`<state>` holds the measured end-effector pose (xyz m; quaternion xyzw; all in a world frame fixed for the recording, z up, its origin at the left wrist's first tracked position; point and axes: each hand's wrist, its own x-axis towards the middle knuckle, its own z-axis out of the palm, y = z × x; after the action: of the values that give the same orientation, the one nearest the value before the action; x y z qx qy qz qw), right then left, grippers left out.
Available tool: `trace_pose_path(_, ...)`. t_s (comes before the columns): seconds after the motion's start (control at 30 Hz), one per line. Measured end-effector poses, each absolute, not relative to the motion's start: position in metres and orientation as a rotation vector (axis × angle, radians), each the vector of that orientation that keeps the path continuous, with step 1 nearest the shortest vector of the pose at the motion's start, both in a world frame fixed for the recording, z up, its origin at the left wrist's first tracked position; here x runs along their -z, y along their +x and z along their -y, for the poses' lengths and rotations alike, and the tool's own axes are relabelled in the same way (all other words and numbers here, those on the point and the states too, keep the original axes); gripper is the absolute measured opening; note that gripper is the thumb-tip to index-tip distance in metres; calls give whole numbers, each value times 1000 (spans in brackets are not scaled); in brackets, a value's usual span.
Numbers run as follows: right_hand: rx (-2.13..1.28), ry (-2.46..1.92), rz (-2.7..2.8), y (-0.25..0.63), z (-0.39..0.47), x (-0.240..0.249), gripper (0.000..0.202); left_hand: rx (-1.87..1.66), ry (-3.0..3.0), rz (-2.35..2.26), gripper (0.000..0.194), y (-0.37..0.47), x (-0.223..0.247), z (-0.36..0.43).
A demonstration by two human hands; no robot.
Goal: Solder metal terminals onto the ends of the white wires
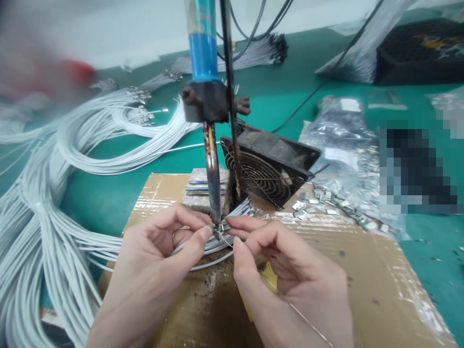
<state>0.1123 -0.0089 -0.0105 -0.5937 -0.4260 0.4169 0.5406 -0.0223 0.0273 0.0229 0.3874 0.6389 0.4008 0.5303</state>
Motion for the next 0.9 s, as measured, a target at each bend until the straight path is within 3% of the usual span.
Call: trace_pose_path(0.9, -957, -1454, 907, 106, 9, 4, 28, -945, 988, -1531, 10, -25, -22, -25)
